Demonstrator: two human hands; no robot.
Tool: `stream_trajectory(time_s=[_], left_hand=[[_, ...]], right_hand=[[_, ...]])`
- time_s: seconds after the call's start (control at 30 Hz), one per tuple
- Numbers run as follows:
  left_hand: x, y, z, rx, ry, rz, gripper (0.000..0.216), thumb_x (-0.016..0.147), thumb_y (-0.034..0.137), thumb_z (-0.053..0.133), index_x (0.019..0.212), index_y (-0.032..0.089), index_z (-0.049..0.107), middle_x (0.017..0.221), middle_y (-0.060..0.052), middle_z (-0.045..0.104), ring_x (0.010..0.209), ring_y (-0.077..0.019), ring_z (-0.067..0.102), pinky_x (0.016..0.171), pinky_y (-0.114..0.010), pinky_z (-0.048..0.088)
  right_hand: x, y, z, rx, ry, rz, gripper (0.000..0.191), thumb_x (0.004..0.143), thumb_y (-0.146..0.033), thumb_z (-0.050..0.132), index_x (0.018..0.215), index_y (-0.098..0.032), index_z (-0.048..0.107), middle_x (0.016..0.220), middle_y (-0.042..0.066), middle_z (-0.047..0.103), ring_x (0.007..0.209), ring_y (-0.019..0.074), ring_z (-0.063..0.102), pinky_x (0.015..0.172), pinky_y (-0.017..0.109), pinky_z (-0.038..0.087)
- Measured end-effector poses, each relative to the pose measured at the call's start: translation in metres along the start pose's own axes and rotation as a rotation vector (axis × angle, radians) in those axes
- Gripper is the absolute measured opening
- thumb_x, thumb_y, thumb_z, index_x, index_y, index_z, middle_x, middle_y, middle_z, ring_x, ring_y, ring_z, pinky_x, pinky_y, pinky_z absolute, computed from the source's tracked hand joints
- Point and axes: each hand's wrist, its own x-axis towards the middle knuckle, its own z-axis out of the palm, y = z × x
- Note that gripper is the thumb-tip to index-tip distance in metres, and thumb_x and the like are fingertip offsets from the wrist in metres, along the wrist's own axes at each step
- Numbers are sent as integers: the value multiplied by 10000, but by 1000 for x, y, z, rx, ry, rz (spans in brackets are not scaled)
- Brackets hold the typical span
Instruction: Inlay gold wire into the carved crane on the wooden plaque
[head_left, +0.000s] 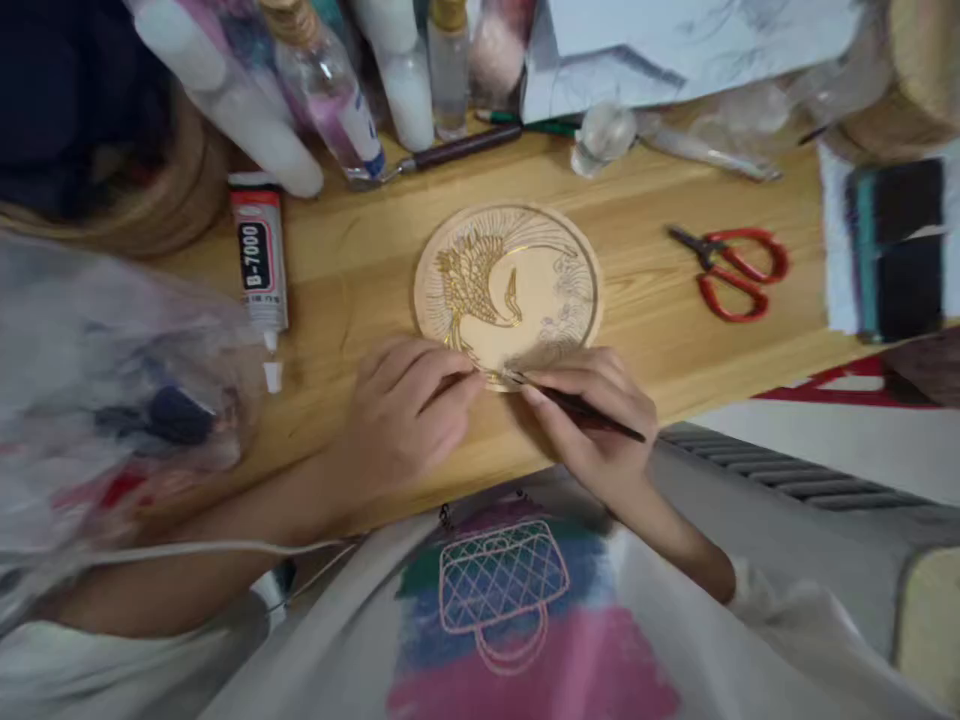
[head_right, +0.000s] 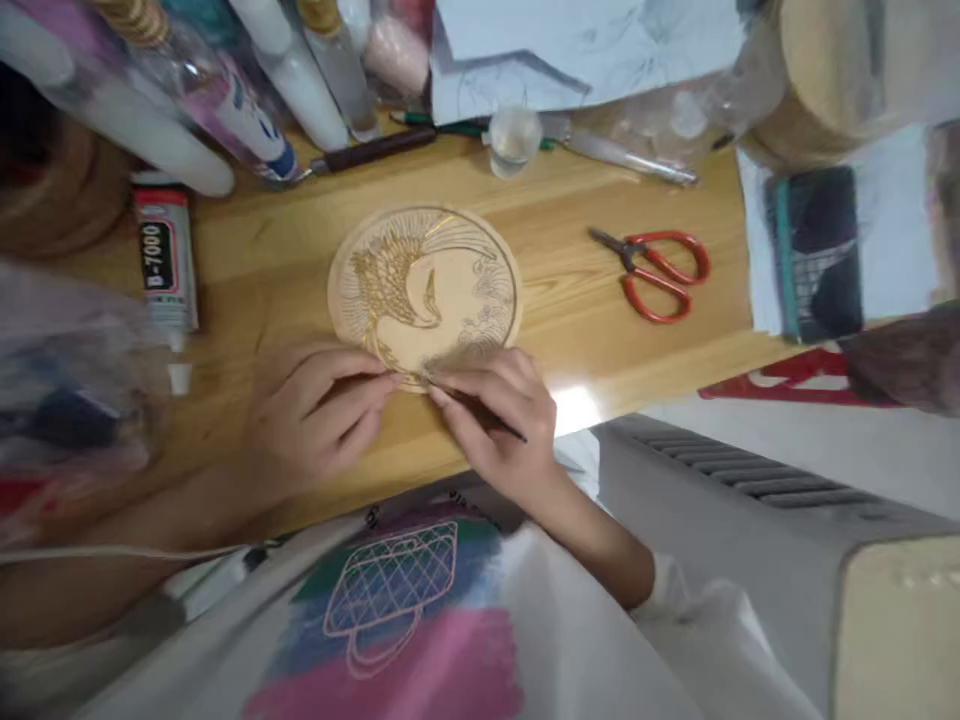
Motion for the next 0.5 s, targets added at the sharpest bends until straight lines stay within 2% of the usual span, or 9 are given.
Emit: stream_trajectory(time_s=[0.23, 0.5], left_hand=[[1, 4, 1, 26, 19, -36, 188, 840, 99, 573, 1001, 185, 617, 932, -35, 657, 893, -204, 584, 803, -366, 473], [4, 3, -3, 50, -49, -5, 152, 891, 136, 516, 987, 206, 611, 907, -9, 651, 874, -182, 585, 795, -341, 481]], right_hand=[[0, 4, 2, 1, -89, -59, 167, 804, -129, 703, 935, -233, 696, 842, 24, 732, 779, 182, 649, 701, 365, 470], [0, 4, 3, -14, -111, -42, 168, 820, -142, 694, 950, -248, 698, 851, 14, 735, 791, 178, 646, 709, 366, 464]])
